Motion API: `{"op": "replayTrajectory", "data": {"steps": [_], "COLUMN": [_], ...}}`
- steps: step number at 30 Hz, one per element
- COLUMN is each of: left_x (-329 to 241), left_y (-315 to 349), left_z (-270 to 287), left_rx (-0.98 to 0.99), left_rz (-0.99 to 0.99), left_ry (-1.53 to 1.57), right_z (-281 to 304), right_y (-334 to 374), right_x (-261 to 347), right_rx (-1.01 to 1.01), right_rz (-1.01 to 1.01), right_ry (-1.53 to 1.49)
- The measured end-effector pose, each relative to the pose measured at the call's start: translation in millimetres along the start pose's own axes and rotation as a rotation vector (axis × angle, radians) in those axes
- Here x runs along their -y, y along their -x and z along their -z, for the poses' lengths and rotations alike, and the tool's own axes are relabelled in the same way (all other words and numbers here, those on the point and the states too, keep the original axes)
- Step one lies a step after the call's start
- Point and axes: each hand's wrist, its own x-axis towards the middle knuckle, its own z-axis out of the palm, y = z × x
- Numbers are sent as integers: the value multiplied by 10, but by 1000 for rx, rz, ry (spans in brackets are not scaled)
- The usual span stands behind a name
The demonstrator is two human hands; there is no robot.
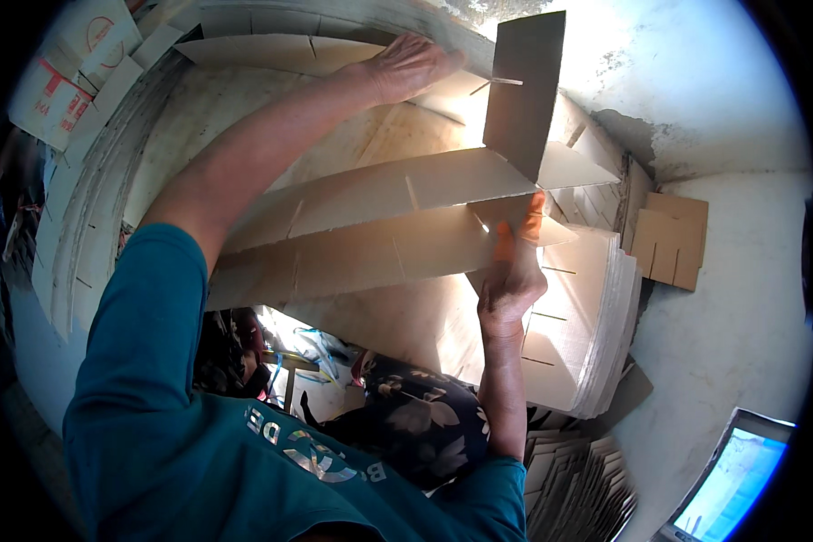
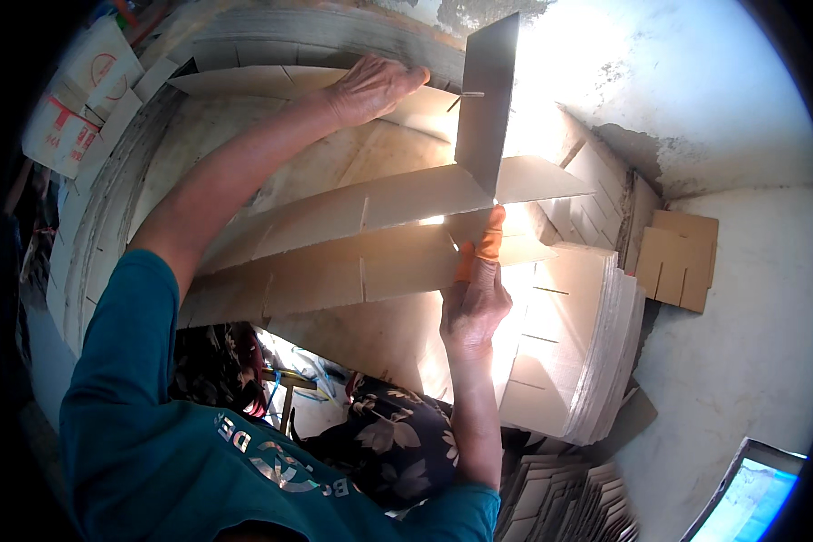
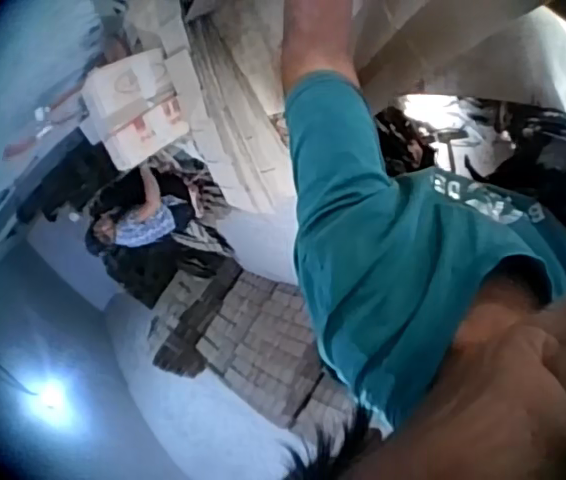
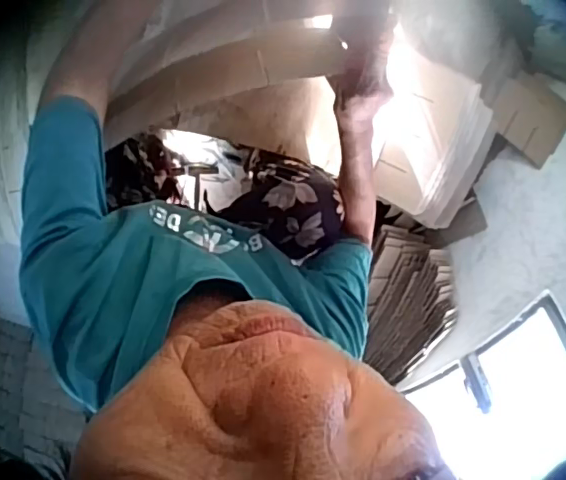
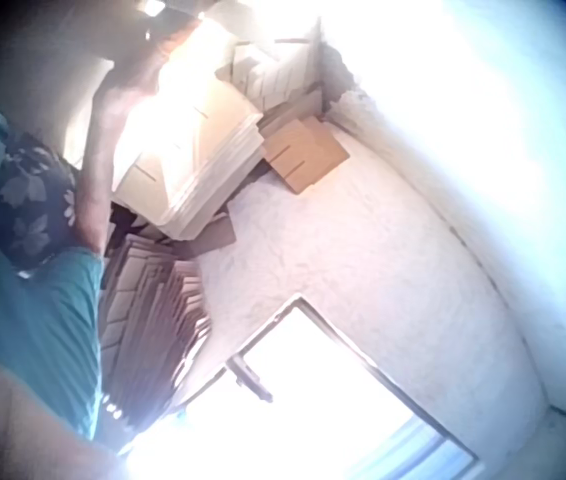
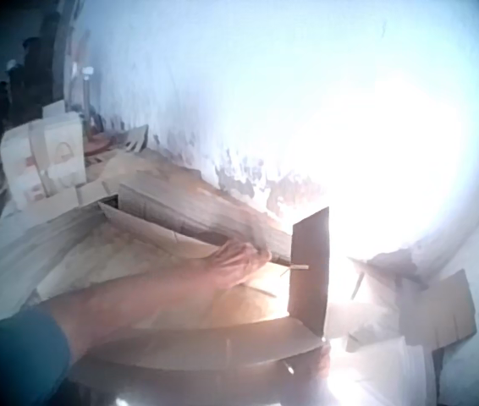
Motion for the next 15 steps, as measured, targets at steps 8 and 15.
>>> {"op": "replayTrajectory", "data": {"steps": [8, 15], "left_x": [-316, -780], "left_y": [42, 97], "left_z": [165, 571], "left_rx": [-208, -26], "left_rz": [-85, 18], "left_ry": [181, 368], "right_z": [12, 248], "right_y": [7, 261], "right_x": [274, 449], "right_rx": [39, -14], "right_rz": [-174, 62], "right_ry": [473, 894]}}
